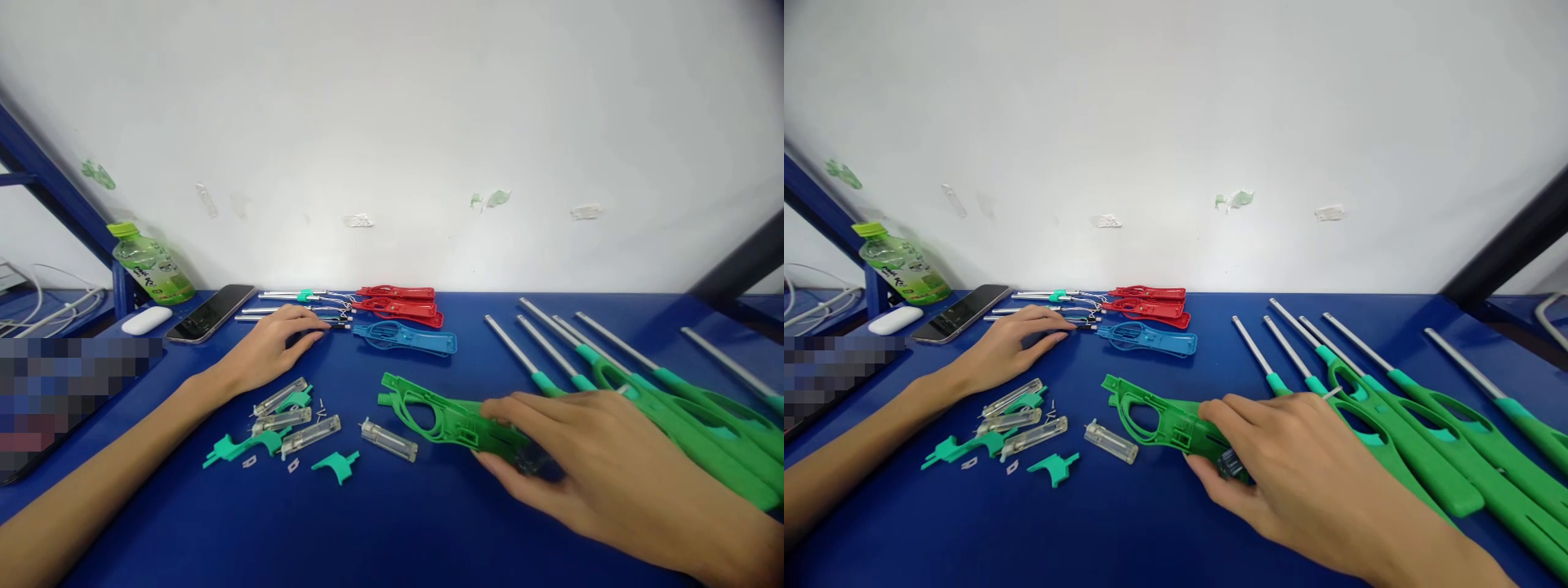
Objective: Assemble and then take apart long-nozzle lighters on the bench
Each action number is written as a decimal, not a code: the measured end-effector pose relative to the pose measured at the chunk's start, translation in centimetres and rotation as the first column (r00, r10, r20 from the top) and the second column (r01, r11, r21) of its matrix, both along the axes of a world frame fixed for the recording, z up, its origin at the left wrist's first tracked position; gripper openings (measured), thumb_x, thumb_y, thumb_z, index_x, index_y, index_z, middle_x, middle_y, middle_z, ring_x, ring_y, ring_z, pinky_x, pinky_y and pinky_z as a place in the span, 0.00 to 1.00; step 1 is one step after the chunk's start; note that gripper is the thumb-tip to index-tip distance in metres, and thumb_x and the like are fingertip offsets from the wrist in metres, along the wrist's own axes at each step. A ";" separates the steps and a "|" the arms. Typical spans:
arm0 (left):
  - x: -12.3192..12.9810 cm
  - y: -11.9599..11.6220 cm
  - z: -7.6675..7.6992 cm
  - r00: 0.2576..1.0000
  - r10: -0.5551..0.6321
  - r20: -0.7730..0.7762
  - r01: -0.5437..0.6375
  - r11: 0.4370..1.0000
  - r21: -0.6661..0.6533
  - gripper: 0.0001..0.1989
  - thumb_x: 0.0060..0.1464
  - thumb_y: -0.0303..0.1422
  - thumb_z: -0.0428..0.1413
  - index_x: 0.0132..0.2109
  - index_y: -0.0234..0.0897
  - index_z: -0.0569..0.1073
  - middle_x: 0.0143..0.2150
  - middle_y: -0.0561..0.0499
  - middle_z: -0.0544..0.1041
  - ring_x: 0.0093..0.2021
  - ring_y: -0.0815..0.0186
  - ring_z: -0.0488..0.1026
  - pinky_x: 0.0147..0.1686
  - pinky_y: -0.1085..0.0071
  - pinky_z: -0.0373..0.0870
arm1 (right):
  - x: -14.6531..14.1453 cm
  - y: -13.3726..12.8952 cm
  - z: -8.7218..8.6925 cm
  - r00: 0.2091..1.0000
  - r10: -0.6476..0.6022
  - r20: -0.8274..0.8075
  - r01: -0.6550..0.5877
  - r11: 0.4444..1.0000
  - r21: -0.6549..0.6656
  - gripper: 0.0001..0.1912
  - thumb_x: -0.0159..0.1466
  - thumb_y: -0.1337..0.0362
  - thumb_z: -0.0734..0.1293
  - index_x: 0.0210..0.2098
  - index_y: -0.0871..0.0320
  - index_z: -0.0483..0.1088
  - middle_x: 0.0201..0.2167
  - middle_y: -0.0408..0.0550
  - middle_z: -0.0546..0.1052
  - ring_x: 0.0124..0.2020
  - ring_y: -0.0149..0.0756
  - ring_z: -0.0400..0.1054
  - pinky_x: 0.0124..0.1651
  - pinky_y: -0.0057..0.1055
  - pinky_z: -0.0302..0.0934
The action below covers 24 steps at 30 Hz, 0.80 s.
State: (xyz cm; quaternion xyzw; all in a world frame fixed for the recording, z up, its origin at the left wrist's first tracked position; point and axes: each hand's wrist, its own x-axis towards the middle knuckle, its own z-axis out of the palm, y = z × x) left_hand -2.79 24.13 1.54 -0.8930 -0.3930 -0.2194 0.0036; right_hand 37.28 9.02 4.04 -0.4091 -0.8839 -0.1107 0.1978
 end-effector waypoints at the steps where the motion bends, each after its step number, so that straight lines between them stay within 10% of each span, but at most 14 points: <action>1: 0.0 -0.1 0.1 1.000 -0.001 0.004 0.001 1.000 0.005 0.17 0.73 0.43 0.51 0.54 0.41 0.81 0.52 0.46 0.82 0.54 0.56 0.76 0.57 0.56 0.73 | 0.1 0.1 0.0 1.000 0.000 0.014 0.000 1.000 0.004 0.14 0.75 0.52 0.62 0.46 0.52 0.75 0.32 0.41 0.85 0.23 0.41 0.79 0.23 0.37 0.59; 14: 6.2 -7.6 4.1 0.974 -0.226 0.018 0.226 0.974 0.020 0.09 0.71 0.30 0.53 0.49 0.40 0.79 0.45 0.49 0.79 0.47 0.62 0.73 0.49 0.62 0.71 | 0.8 1.0 -0.1 0.989 -0.092 0.113 0.084 0.994 0.072 0.17 0.78 0.51 0.56 0.50 0.52 0.71 0.34 0.41 0.83 0.20 0.42 0.77 0.20 0.41 0.51; 24: 8.9 -12.4 2.0 0.917 -0.359 -0.171 0.365 0.931 0.004 0.13 0.76 0.34 0.47 0.58 0.42 0.74 0.44 0.47 0.75 0.40 0.59 0.71 0.41 0.63 0.70 | 0.7 1.3 -1.0 0.986 -0.098 0.136 0.107 0.993 -0.057 0.15 0.77 0.51 0.59 0.53 0.50 0.71 0.39 0.41 0.83 0.27 0.42 0.80 0.24 0.39 0.55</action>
